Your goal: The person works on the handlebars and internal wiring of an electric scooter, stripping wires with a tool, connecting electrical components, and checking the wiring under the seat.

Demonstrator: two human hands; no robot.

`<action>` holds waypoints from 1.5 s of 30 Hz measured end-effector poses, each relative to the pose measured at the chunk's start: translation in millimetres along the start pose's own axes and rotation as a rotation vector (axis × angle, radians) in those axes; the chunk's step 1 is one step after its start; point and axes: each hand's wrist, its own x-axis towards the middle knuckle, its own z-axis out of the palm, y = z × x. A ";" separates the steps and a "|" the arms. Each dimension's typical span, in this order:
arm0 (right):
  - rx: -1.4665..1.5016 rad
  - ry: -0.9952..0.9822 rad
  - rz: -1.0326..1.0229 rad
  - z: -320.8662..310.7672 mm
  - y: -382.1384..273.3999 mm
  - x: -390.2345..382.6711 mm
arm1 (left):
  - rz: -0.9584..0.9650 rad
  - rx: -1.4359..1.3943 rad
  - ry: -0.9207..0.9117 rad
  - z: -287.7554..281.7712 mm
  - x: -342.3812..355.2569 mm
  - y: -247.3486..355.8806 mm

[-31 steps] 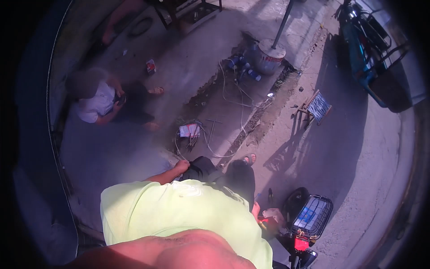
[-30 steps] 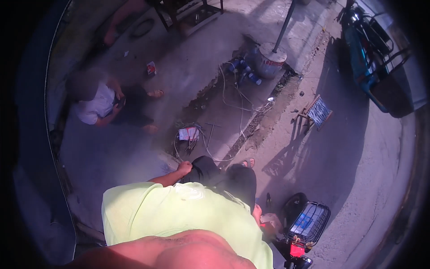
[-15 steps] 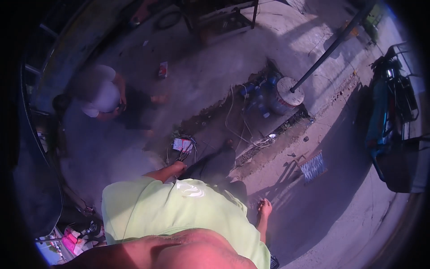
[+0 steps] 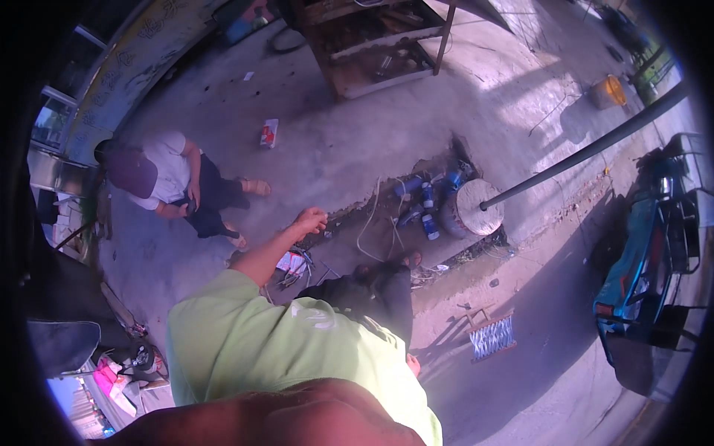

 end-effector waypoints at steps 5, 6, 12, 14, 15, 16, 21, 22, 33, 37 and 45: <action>0.176 -0.140 0.157 -11.0 -88.1 74.5 | -0.266 0.128 0.075 -31.2 -18.0 -42.5; 0.203 -0.172 0.144 -10.7 -115.8 89.7 | -0.329 0.102 0.048 -30.0 -13.8 -44.7; 0.200 -0.193 -0.018 18.6 -270.6 116.6 | -0.334 0.107 0.044 -11.5 -14.0 -50.9; 0.204 -0.198 -0.004 32.8 -284.9 125.4 | -0.320 0.052 0.132 -10.1 -1.8 -27.3; 0.203 -0.202 0.024 40.9 -288.4 127.8 | -0.302 0.049 0.140 -16.2 17.4 -4.3; 0.198 -0.204 0.051 45.9 -291.3 133.2 | -0.285 0.042 0.149 -19.9 38.0 21.6; 0.132 -0.104 0.225 71.0 -283.7 121.9 | 0.075 0.173 0.292 -50.2 190.5 206.5; 0.122 -0.090 0.202 63.5 -267.0 130.0 | 0.120 0.184 0.330 -33.3 223.8 269.4; 0.270 -0.066 0.560 160.3 -346.8 155.1 | 0.752 0.663 0.819 -144.8 655.2 600.1; -0.057 -0.161 0.280 231.7 -379.1 168.2 | 0.486 0.777 0.797 -129.5 746.9 634.2; 0.086 -0.086 0.415 296.0 -452.8 185.3 | 0.575 0.084 0.463 -105.3 681.7 618.9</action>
